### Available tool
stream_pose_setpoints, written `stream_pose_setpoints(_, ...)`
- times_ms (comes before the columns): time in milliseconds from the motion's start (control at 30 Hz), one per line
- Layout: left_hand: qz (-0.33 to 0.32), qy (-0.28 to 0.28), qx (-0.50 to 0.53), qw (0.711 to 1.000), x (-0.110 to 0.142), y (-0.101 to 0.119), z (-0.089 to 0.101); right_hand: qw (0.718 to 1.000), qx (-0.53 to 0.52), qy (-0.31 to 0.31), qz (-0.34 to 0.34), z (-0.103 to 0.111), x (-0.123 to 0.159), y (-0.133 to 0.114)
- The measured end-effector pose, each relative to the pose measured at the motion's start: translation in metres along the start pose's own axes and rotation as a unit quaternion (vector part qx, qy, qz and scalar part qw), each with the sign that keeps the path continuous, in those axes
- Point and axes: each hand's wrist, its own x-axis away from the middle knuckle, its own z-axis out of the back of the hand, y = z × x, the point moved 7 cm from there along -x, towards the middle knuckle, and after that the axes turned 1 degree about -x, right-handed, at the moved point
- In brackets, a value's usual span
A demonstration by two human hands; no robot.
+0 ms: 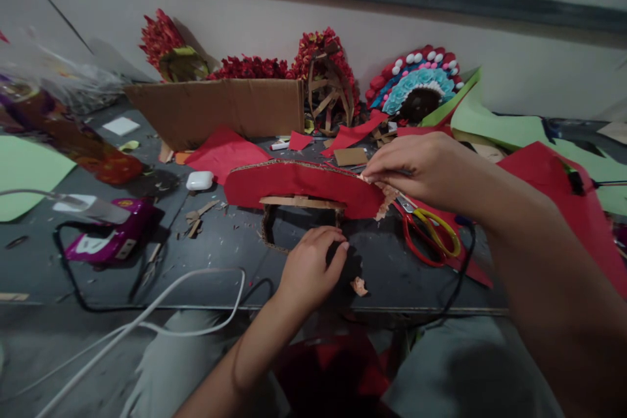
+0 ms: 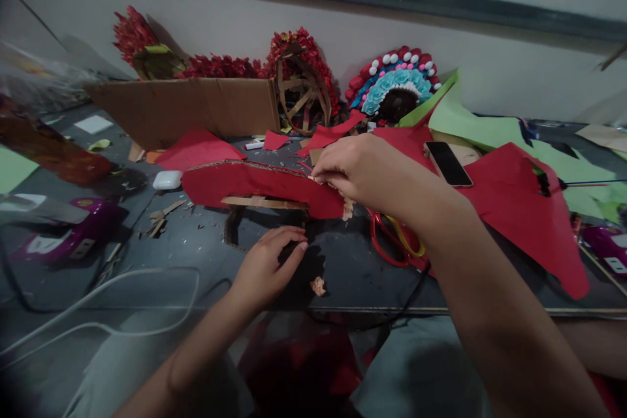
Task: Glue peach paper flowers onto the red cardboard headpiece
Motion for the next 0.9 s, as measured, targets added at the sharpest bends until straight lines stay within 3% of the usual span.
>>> stream_pose_setpoints(633,0.001,0.006,-0.019,1.0,-0.0008,-0.0009,0.0001,0.994,0.053,-0.099,-0.004,-0.003,-0.0021,-0.0036)
stream_pose_setpoints(900,0.005,0.008,-0.022,1.0,-0.0019,-0.0013,0.0003,0.99,0.084,-0.109,0.009,-0.0033,-0.0043,-0.0076)
